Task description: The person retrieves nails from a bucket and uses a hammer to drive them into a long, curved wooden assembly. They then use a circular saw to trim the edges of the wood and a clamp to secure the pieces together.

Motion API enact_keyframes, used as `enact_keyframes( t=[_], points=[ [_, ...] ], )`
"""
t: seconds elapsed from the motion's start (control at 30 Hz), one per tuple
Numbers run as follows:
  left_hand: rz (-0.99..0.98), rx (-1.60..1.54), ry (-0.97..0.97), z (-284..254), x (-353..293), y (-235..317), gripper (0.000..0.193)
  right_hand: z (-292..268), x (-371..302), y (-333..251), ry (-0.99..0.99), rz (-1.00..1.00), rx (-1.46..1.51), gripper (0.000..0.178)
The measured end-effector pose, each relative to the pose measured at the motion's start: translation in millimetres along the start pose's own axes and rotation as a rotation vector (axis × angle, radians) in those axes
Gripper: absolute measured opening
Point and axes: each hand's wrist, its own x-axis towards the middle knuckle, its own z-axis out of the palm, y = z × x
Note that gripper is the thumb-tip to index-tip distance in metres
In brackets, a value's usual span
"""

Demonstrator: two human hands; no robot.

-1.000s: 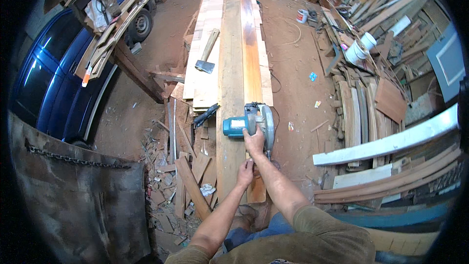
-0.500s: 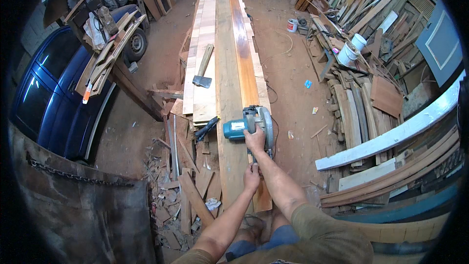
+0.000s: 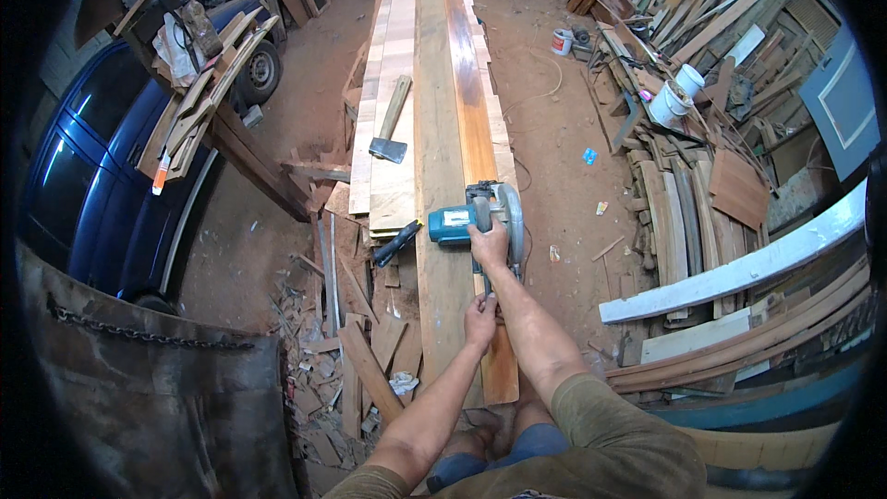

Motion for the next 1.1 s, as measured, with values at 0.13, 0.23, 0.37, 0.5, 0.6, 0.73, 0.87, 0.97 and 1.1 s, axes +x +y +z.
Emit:
enact_keyframes(
  t=[0.13, 0.23, 0.37, 0.5, 0.6, 0.73, 0.87, 0.97, 1.1],
  points=[
    [-0.033, -0.042, -0.030, 7.9, 9.9, -14.8, 0.027, 4.8, 18.0, 2.3, -0.028, 0.013, 0.026, 0.042],
    [-0.056, -0.056, -0.036, 13.5, 13.8, -15.6, 0.026, 12.9, 28.1, -5.8, -0.039, 0.014, 0.036, 0.039],
    [-0.171, 0.112, -0.034, 41.0, -4.3, 32.6, 0.023, 11.4, 44.2, 1.4, -0.001, 0.024, 0.004, 0.038],
    [-0.169, -0.315, -0.132, 43.2, -3.9, 30.0, 0.023, 21.6, 54.0, -9.5, 0.003, 0.004, 0.002, 0.037],
    [-0.322, -0.541, -0.180, 49.3, -16.2, 47.6, 0.026, 21.7, 64.3, -9.7, 0.012, 0.038, -0.030, 0.038],
    [-0.351, -0.459, -0.201, 68.1, -57.5, 5.1, 0.031, 23.9, 67.6, -22.0, -0.029, 0.086, -0.053, 0.040],
    [-0.403, -0.515, -0.282, 86.0, -74.7, -46.9, 0.034, 21.9, 80.5, -15.3, -0.018, 0.085, -0.034, 0.046],
    [-0.454, -0.459, -0.359, 75.6, -65.2, -74.2, 0.037, 23.7, 82.5, -27.2, -0.004, 0.067, -0.082, 0.049],
    [-0.489, -0.412, -0.457, 65.1, -48.5, -104.4, 0.040, 25.0, 94.0, -22.5, -0.025, 0.073, -0.069, 0.051]
  ],
)
